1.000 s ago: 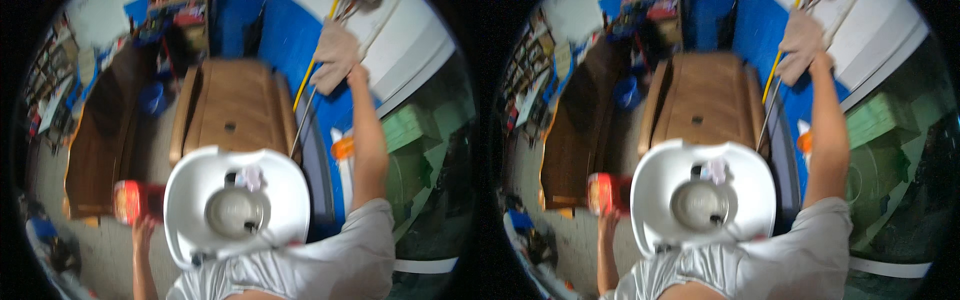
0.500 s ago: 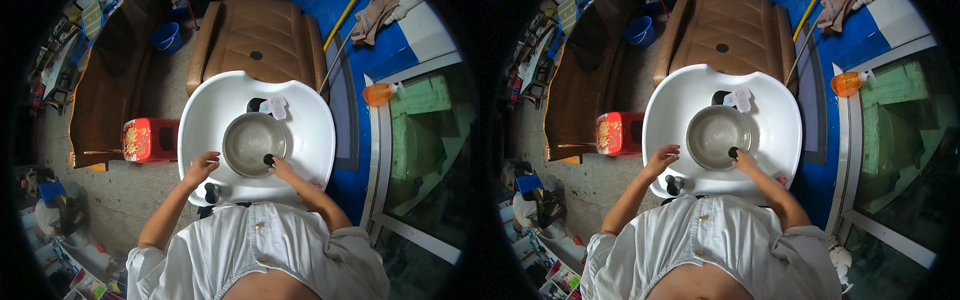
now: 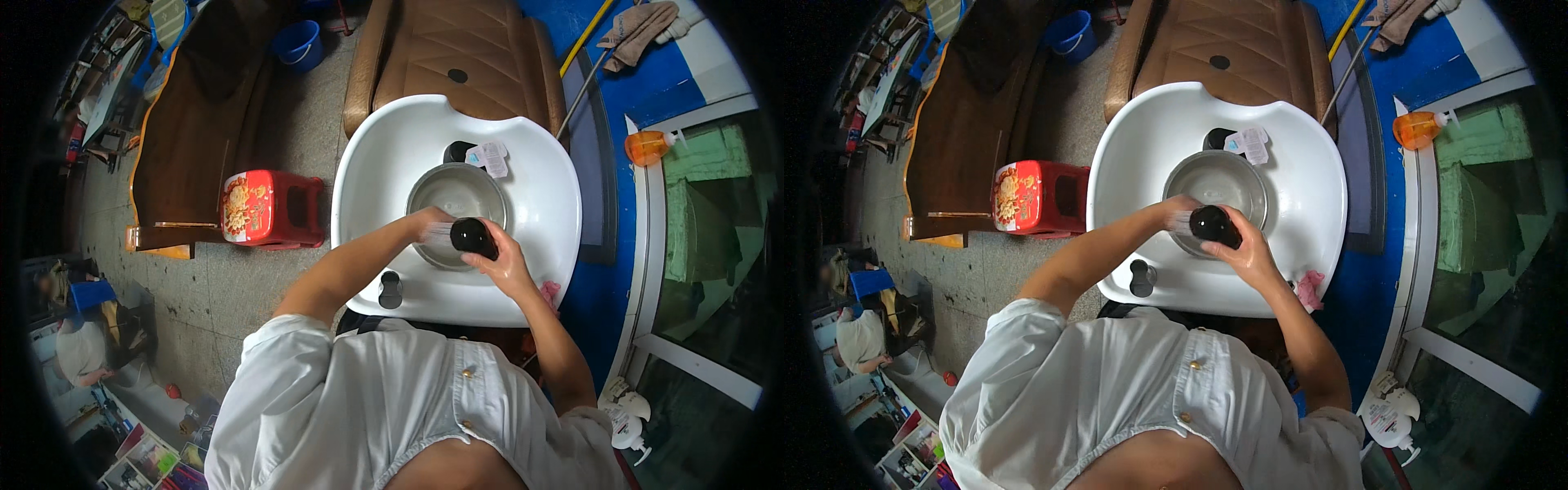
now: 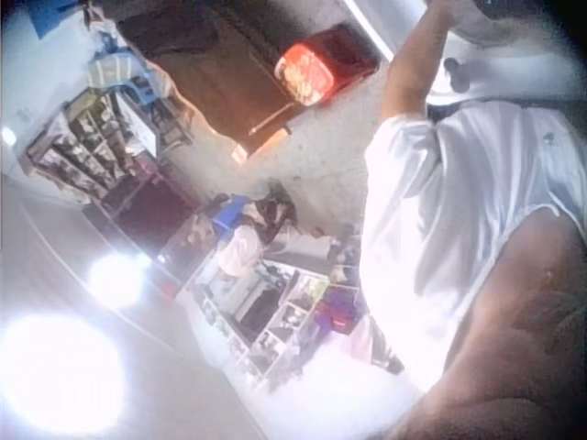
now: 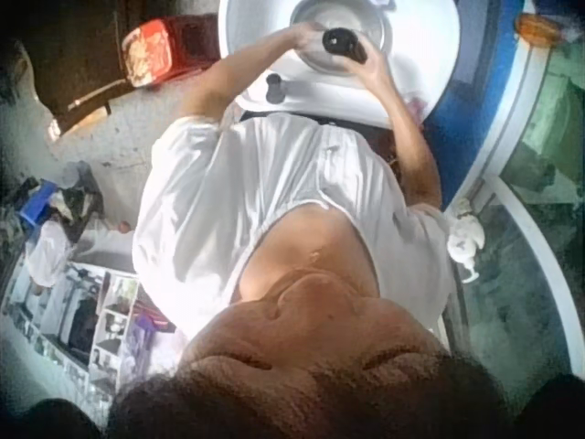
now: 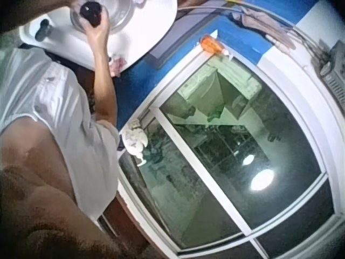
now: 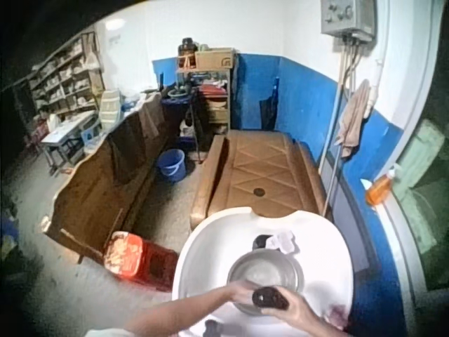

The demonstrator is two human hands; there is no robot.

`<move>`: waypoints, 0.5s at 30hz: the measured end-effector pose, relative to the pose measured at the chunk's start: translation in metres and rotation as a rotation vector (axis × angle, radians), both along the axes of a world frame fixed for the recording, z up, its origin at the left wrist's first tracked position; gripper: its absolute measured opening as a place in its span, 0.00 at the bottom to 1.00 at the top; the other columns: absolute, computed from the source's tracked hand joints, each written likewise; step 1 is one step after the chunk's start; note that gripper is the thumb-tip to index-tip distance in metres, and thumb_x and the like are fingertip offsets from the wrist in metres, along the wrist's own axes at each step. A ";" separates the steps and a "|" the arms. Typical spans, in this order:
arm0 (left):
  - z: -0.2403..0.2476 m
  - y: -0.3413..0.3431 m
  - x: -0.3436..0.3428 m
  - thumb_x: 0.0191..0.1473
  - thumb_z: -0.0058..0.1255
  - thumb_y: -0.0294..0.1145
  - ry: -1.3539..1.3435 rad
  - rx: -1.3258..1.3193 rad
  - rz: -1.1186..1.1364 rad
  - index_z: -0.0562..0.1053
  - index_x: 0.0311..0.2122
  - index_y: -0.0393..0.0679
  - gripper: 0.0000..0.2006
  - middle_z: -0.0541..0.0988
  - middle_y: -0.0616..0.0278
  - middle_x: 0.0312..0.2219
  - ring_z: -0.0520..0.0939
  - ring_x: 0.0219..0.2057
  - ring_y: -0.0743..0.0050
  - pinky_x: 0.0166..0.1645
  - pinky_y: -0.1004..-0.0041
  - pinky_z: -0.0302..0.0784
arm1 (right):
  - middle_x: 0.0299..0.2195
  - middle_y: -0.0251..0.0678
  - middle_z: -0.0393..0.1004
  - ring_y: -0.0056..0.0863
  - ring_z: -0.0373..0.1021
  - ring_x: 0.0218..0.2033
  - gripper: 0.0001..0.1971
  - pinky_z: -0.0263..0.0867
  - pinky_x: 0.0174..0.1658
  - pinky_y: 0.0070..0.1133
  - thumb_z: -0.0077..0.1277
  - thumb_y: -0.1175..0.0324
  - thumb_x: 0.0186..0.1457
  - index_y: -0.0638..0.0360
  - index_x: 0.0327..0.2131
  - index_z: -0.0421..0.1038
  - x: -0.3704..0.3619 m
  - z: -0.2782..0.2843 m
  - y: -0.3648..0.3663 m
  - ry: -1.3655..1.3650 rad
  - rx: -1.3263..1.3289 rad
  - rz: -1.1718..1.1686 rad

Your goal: The person washes a hairpiece in a bowl of water at a shampoo station, then uses a broom to sweep hair clippings off the floor of a barber shop.

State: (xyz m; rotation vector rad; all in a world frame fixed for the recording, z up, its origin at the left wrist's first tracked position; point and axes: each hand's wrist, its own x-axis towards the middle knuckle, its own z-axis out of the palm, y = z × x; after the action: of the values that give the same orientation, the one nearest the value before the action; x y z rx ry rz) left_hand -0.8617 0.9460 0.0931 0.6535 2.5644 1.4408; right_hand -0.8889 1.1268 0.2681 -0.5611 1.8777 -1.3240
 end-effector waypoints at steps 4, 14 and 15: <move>-0.006 0.047 -0.053 0.45 0.44 0.35 -1.071 0.443 0.363 0.73 0.23 0.39 0.11 0.74 0.56 0.20 0.74 0.20 0.75 0.27 0.73 0.69 | 0.38 0.36 0.65 0.22 0.62 0.40 0.30 0.58 0.44 0.19 0.58 0.73 0.35 0.64 0.45 0.56 0.032 0.055 -0.006 0.129 -0.262 0.074; 0.039 0.067 -0.086 0.41 0.44 0.27 -0.175 -0.967 0.053 0.74 0.28 0.42 0.08 0.75 0.54 0.29 0.76 0.32 0.60 0.37 0.68 0.71 | 0.37 0.35 0.66 0.22 0.62 0.40 0.27 0.58 0.44 0.19 0.58 0.71 0.36 0.63 0.43 0.59 0.012 0.037 -0.017 0.110 -0.361 -0.021; 0.034 0.067 -0.085 0.40 0.44 0.27 -0.161 -1.001 0.024 0.74 0.28 0.42 0.08 0.75 0.54 0.29 0.75 0.33 0.60 0.37 0.68 0.71 | 0.38 0.35 0.66 0.22 0.62 0.40 0.27 0.58 0.44 0.19 0.58 0.71 0.37 0.63 0.43 0.59 0.018 0.045 -0.022 0.099 -0.404 0.053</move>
State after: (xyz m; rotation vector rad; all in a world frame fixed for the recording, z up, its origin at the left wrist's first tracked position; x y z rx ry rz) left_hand -0.9467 1.0129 0.1267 0.3098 2.6791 0.0753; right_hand -0.8704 1.1052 0.3127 -0.8887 1.6631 -1.6785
